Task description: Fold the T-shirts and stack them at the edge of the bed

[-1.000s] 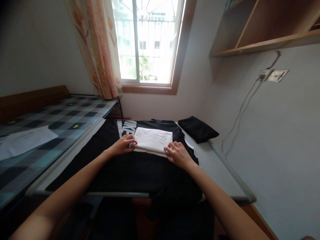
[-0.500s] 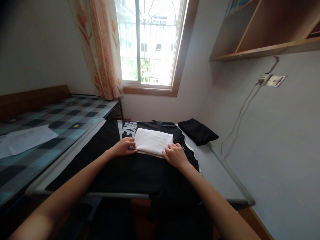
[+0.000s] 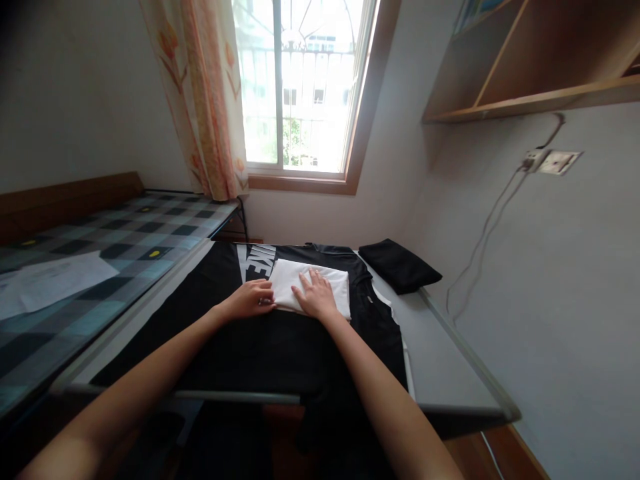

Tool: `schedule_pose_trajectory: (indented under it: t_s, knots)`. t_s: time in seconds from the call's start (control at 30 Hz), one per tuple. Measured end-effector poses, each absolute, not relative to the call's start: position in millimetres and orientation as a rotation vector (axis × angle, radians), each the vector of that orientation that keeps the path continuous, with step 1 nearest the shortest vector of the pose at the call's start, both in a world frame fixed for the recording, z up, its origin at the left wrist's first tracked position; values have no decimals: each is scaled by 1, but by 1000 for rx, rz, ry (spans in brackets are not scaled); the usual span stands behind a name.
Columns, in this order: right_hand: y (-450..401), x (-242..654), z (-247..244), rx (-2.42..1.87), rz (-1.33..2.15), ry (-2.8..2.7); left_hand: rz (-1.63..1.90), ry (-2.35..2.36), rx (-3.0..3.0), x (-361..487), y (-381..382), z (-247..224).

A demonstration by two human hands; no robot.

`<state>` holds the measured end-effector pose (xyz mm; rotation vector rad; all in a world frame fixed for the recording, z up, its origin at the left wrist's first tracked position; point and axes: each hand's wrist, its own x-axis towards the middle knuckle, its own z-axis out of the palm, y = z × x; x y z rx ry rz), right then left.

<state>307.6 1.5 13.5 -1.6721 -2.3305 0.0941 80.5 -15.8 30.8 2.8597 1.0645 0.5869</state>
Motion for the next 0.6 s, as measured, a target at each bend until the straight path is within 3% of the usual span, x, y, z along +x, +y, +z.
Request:
schedule_pose_trajectory:
  t_s: [0.23, 0.4, 0.6]
  knots:
    - [0, 305, 7, -1711, 76, -2344, 698, 1643, 2467, 104, -2, 35]
    - [1, 303, 5, -1705, 75, -2353, 841, 1653, 2418, 136, 28, 35]
    - [5, 311, 7, -1763, 186, -2321, 497, 1675, 2485, 154, 44, 5]
